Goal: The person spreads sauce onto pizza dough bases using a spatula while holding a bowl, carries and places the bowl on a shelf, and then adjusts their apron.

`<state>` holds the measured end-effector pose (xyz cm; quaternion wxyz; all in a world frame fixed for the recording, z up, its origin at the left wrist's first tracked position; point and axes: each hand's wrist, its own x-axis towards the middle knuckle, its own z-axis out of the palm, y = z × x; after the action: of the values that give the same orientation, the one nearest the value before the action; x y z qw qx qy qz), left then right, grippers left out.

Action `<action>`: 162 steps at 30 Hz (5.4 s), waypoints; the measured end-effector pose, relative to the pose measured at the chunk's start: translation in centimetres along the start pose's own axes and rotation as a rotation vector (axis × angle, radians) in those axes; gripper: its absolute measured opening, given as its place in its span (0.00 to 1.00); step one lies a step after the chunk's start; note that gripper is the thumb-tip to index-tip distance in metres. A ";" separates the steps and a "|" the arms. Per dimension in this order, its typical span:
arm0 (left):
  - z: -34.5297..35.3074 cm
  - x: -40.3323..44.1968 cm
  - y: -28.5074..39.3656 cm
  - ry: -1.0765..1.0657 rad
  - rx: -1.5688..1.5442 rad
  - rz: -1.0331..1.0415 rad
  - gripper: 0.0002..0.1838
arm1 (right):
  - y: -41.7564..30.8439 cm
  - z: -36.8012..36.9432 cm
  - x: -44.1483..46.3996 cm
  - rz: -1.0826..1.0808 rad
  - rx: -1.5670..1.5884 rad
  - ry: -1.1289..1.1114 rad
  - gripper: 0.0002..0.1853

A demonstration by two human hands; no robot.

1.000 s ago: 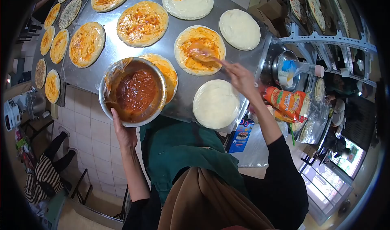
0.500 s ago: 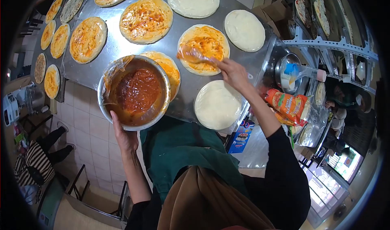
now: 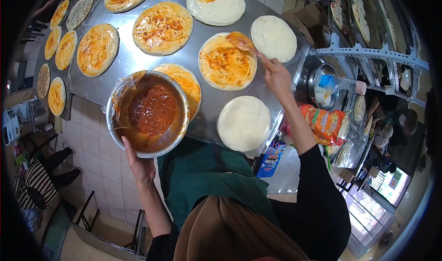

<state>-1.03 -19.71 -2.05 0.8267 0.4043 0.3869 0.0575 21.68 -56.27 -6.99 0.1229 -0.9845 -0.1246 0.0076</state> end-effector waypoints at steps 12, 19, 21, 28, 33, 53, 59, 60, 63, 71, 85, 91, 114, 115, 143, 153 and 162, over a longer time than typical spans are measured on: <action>-0.1 -0.3 -0.3 -0.016 -0.004 -0.008 0.36 | -1.3 -1.4 1.5 0.118 -0.020 -0.070 0.23; 0.6 -0.8 0.0 -0.014 0.006 -0.010 0.37 | -2.0 -1.2 2.0 0.107 -0.127 -0.111 0.22; 0.3 -0.7 -0.1 -0.020 0.003 -0.003 0.37 | -1.6 -1.3 1.6 0.078 -0.024 -0.077 0.22; 0.8 -0.6 0.0 -0.021 0.021 0.011 0.37 | 1.6 -1.0 -2.1 0.104 -0.019 -0.028 0.21; 0.7 -0.4 0.0 -0.016 0.012 -0.024 0.35 | 0.7 -2.8 -3.0 0.125 0.061 -0.014 0.21; 1.9 -0.8 0.5 -0.047 0.018 -0.010 0.36 | 3.0 -1.5 -14.5 0.279 0.211 -0.059 0.20; 2.5 -0.7 0.4 -0.057 0.054 -0.047 0.37 | 0.3 -0.2 -9.4 -0.031 0.253 -0.011 0.26; 2.2 -0.7 0.3 -0.072 0.050 -0.033 0.37 | 1.3 1.1 -9.6 -0.095 0.215 -0.010 0.27; 2.2 -0.7 0.4 -0.084 0.034 -0.012 0.37 | 6.4 0.9 -11.9 -0.088 0.169 -0.072 0.28; 2.7 -0.9 0.1 -0.042 0.038 -0.031 0.37 | 3.8 -0.3 -9.1 -0.312 0.139 -0.049 0.34; 2.8 -0.9 0.1 -0.058 0.042 -0.033 0.37 | 5.8 -0.3 -9.6 -0.387 -0.111 -0.116 0.37; 2.9 -1.2 0.1 -0.057 0.046 -0.023 0.38 | 10.6 -4.9 -8.9 -0.171 -0.173 -0.014 0.34; 9.3 3.3 -2.6 -0.360 0.495 0.361 0.27 | -6.3 -10.2 -5.8 -0.579 -0.145 -0.239 0.24; 9.9 3.5 -3.0 -0.355 0.534 0.462 0.27 | -6.7 -10.0 -5.9 -0.565 -0.139 -0.275 0.21; 9.5 15.6 4.2 -0.422 0.087 -0.177 0.38 | -4.0 -3.6 9.4 0.431 1.328 -0.494 0.18; 7.2 16.5 7.8 -0.257 0.119 -0.127 0.39 | -7.2 5.0 9.7 -0.010 0.191 0.075 0.18; 6.9 15.9 8.8 -0.236 0.118 -0.094 0.40 | -6.8 6.6 12.4 0.106 0.242 0.119 0.17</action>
<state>16.66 -11.60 -2.66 0.8431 0.4374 0.3085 -0.0521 31.75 -45.20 -11.56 0.2474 -0.9664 -0.0629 -0.0294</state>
